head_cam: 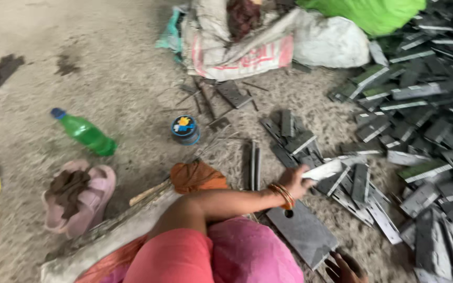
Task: The person sits on the floor and assembles metal hinge components by placing them on a metal block and striking them with a cylindrical metal rod. The person repeatedly picks up hinge parts, aligns them, and taps them together.
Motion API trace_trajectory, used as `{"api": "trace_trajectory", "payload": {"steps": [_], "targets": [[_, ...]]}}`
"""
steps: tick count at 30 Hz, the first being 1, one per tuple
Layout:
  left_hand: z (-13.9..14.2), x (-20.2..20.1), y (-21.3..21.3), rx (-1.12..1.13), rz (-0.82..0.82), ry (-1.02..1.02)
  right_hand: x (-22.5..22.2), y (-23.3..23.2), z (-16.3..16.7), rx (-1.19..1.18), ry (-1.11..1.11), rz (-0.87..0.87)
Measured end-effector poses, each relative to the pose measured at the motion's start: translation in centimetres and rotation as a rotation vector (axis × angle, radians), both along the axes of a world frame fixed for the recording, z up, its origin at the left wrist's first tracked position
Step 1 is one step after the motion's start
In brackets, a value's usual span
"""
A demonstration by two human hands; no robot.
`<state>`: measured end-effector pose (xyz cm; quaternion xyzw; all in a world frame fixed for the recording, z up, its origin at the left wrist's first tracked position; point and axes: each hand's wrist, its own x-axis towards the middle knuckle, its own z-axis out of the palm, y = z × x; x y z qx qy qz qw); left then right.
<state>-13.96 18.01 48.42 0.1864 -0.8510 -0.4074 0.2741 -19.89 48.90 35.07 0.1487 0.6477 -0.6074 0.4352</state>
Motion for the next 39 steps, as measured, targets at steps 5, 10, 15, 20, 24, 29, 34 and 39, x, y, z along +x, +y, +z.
{"api": "trace_trajectory", "payload": {"steps": [5, 10, 15, 20, 24, 29, 34, 39], "targets": [[-1.9, 2.5, 0.9, -0.316, -0.241, -0.326, -0.3, -1.2, -0.9, -0.132, 0.161, 0.096], [-4.3, 2.4, 1.0, -0.358, -0.403, -0.706, -0.1, -1.0, -1.7, -0.132, 0.105, 0.09], [-4.6, 2.4, 1.1, -0.238, -0.33, -0.54, 0.0, -1.5, -1.3, -0.013, 0.112, 0.033], [-4.9, 2.8, 0.6, -0.284, -0.347, -0.714, 0.7, -1.5, 0.0, 0.006, 0.11, 0.062], [-4.9, 2.3, 0.5, -0.239, -0.299, -0.697, 1.3, -1.2, 0.6, 0.025, 0.11, 0.052], [-4.9, 2.3, 1.1, -0.228, -0.212, -0.485, 1.2, -1.3, 1.9, -0.042, 0.035, 0.105], [-5.2, 2.6, 0.8, -0.282, -0.291, -0.74, 2.3, -1.8, 4.0, 0.029, 0.068, 0.132], [-4.3, 3.6, 1.1, -0.212, -0.3, -0.602, 3.6, -2.2, 6.2, 0.032, 0.1, 0.126]]}}
